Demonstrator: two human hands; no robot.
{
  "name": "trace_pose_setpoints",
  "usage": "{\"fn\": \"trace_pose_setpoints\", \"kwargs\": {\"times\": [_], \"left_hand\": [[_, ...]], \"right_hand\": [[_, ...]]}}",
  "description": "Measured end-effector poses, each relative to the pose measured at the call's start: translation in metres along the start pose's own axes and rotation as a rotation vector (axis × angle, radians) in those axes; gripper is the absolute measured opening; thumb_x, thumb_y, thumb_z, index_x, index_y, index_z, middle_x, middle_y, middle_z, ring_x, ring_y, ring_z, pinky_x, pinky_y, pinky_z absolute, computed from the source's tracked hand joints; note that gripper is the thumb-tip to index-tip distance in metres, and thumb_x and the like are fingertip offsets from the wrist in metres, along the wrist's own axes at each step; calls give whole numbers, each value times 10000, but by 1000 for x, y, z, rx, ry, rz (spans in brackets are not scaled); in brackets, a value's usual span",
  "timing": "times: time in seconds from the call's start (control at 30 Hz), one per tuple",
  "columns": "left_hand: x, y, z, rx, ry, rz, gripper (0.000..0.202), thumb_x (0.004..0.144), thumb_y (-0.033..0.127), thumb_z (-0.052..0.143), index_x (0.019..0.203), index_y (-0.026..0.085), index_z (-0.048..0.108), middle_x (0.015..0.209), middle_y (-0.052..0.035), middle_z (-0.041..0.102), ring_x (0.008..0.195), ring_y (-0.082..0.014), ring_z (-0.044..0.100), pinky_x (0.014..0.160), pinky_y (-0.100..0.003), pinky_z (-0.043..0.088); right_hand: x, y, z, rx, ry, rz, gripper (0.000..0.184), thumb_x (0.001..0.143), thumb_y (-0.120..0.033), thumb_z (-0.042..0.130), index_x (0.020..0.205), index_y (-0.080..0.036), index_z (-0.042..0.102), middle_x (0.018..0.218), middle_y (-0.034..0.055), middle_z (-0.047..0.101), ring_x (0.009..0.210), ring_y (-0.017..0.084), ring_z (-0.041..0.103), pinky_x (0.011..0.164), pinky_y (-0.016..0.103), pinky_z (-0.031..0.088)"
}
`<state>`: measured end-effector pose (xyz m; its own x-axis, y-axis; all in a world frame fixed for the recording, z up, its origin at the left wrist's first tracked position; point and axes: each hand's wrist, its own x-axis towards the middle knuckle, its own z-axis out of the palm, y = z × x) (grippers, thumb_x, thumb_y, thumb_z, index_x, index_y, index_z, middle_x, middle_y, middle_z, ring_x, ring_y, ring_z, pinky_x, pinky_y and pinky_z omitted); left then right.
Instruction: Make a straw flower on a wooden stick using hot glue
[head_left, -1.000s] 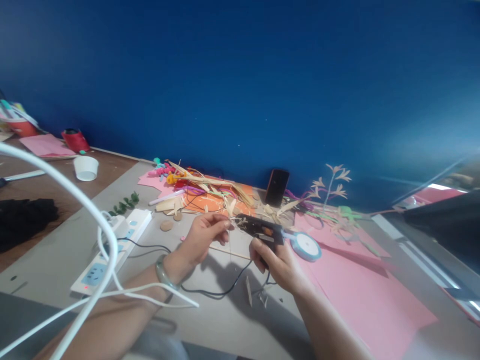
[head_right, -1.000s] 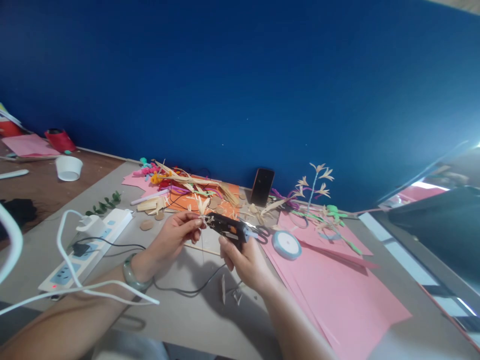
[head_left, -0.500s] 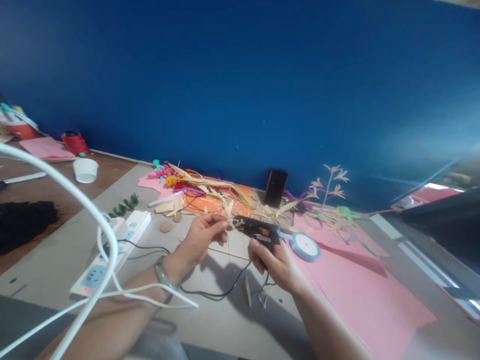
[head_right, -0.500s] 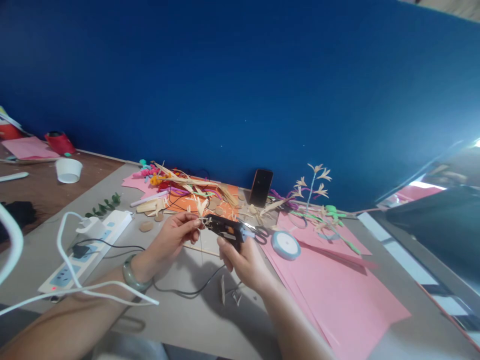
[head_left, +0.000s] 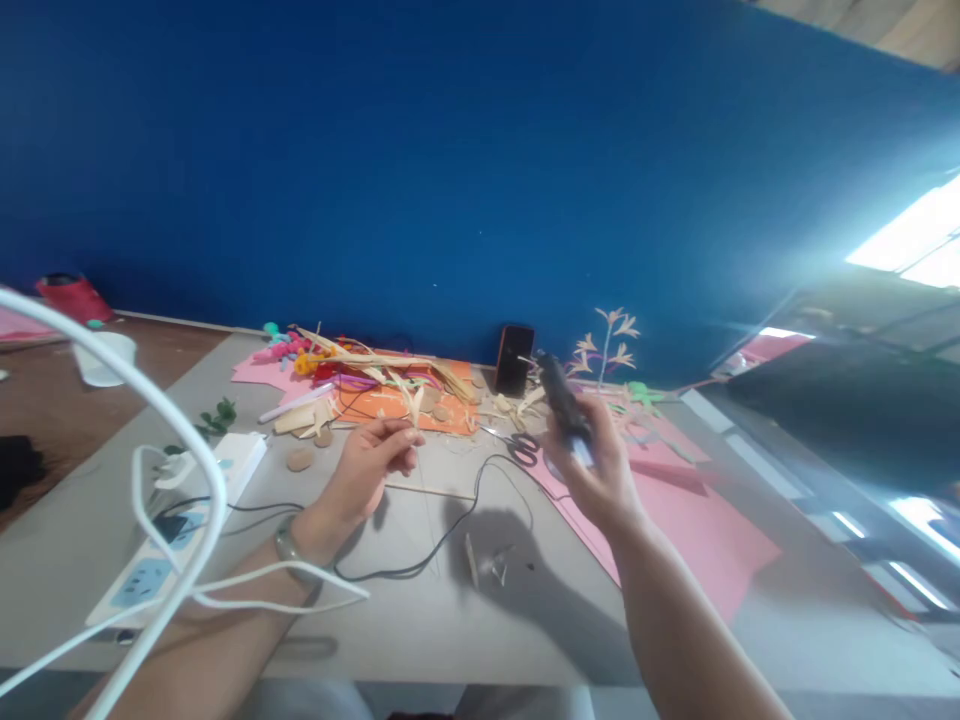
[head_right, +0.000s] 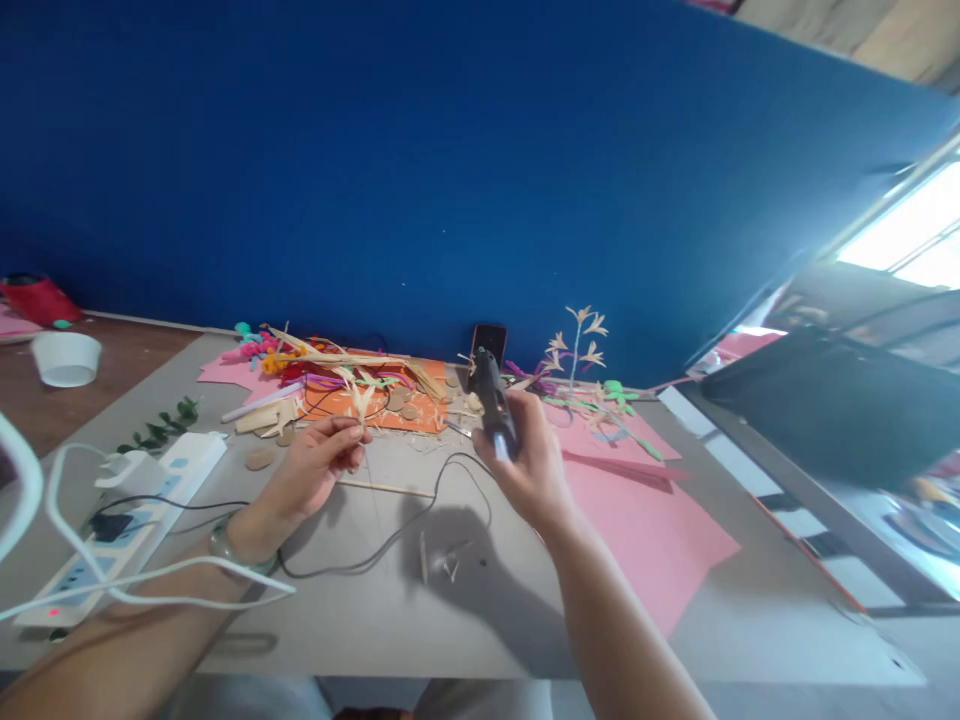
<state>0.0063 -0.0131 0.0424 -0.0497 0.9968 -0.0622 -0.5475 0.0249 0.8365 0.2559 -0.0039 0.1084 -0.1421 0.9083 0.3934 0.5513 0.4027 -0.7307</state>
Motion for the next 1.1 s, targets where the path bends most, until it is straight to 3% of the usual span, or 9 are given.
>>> {"fn": "trace_pose_setpoints", "kwargs": {"times": [0.17,0.33,0.47,0.6,0.7,0.8,0.87,0.93,1.1], "left_hand": [[2,-2,-2,-5,-17,13,222,642,257,777,755,127,635,683,-21,691,460,-60,541,439,-178,408],[3,-5,-5,3,-43,3,210,646,261,778,740,131,641,684,-13,687,467,-60,546,425,-168,408],[3,-4,-7,9,-42,-13,207,640,258,782,730,128,648,681,-11,684,467,-58,547,425,-165,413],[4,-2,-6,-1,-41,-6,202,642,255,782,738,134,653,680,-7,685,465,-59,549,425,-166,420],[3,-1,-5,3,-44,-6,202,636,253,783,731,131,652,666,-4,679,461,-60,548,418,-165,417],[1,-1,-4,12,-45,-10,209,632,254,784,722,126,646,670,-9,681,458,-60,546,417,-165,416],[1,0,-4,13,-43,-15,213,630,253,785,725,126,641,678,-13,685,460,-59,547,419,-164,415],[1,0,-4,9,-41,-17,216,628,250,785,730,128,639,678,-12,684,459,-60,547,418,-162,411],[1,0,-3,-2,-46,-3,216,622,253,787,718,129,639,664,-7,676,454,-61,543,414,-165,403]], "right_hand": [[-16,36,-1,-485,-132,-113,375,797,-182,501,1169,-186,450,946,89,587,811,224,544,706,332,414],[-30,86,17,-807,-294,103,302,824,-176,484,1113,-91,491,974,162,587,872,277,554,722,351,386],[-30,102,20,-876,-333,212,323,835,-174,493,1141,-70,492,1022,190,586,911,294,559,734,352,378],[-35,89,15,-877,-298,161,411,795,-190,569,1183,-78,494,1060,195,581,973,320,541,789,382,376],[-48,61,15,-813,-204,-67,413,783,-209,612,1180,-141,520,1135,176,572,1065,324,503,868,412,349],[-61,29,22,-543,-476,-294,101,881,-232,536,926,-183,613,875,72,636,817,194,573,787,316,369],[-65,13,31,-486,-673,-437,122,895,-207,524,850,-184,636,791,49,637,760,168,571,793,309,355],[-64,4,41,-545,-753,-430,126,879,-240,570,811,-168,648,785,59,644,762,173,581,795,314,349],[-61,-3,60,-790,-753,-97,181,794,-301,660,793,-120,649,828,111,664,784,227,614,772,331,370]]}}
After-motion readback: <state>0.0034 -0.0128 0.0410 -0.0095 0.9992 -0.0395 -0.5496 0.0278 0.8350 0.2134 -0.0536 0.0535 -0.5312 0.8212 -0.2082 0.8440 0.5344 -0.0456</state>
